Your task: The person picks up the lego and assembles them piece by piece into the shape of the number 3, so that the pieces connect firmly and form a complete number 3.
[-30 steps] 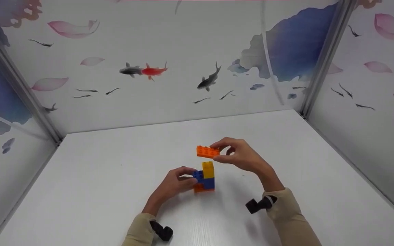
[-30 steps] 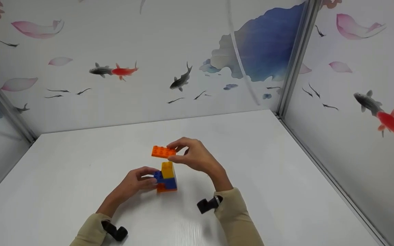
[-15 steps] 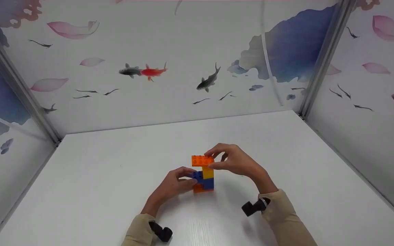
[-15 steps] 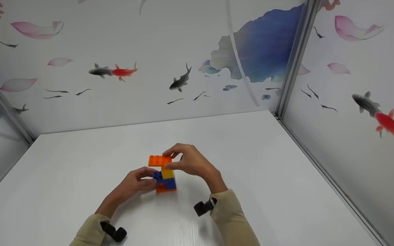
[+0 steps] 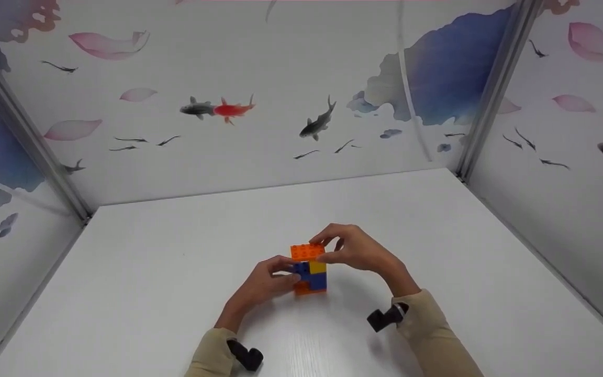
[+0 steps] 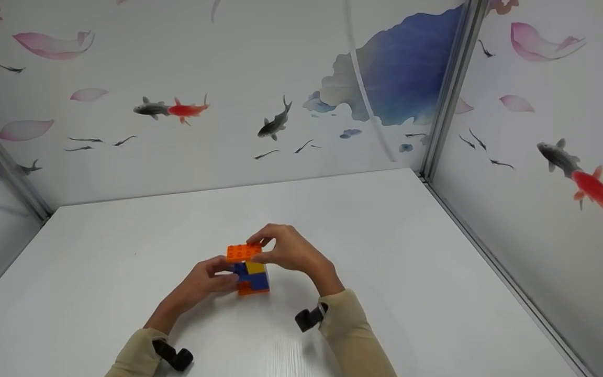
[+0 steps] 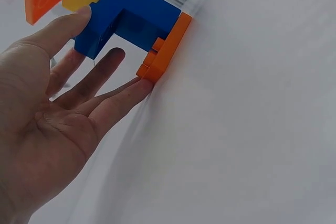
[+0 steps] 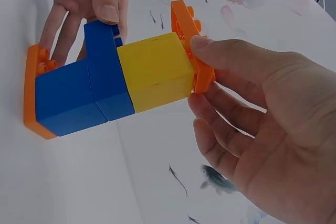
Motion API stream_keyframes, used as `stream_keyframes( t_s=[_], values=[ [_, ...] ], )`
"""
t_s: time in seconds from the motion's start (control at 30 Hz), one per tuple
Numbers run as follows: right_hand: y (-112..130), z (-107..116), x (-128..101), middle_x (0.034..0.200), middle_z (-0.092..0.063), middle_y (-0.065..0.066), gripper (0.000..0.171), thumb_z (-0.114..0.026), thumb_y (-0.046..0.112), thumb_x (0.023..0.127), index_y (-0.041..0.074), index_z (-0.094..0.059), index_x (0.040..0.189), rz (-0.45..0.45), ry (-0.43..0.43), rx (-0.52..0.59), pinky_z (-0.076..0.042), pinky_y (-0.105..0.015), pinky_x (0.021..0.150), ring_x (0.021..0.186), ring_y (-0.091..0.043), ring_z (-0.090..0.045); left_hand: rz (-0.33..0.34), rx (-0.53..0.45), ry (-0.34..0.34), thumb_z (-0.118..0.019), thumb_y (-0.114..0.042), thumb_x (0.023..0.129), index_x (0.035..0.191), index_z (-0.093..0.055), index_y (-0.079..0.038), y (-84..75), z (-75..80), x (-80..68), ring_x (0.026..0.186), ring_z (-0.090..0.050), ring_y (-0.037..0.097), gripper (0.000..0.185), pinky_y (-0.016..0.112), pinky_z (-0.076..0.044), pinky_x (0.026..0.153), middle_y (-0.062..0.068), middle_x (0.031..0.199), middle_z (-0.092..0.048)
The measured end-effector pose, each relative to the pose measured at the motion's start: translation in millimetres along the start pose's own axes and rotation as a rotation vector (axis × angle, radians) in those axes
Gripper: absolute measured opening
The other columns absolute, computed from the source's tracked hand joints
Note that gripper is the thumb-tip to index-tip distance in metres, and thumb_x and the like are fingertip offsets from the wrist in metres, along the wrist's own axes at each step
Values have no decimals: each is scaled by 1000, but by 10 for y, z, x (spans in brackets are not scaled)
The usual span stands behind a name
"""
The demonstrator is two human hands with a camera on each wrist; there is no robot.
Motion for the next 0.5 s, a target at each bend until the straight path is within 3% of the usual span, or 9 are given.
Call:
stream_keyframes(
  t_s=[0.5],
  values=[
    [-30,-19,1,113,-69,4,30,-75,21,91,21,-74,120,-2,27,20,-54,-36,94,106,-16,-62,4,-12,-8,-69,-41,94,130,-60,-14,10,-3,-6,124,-60,31,46,44,-55,102,13,135,-61]
  ],
)
Point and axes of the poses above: each hand's wrist, its own x-axis towards the middle knuckle, its own z-axis out of the back of the hand, y = z × x, the point moved 9 cm from there along x, towards the middle knuckle
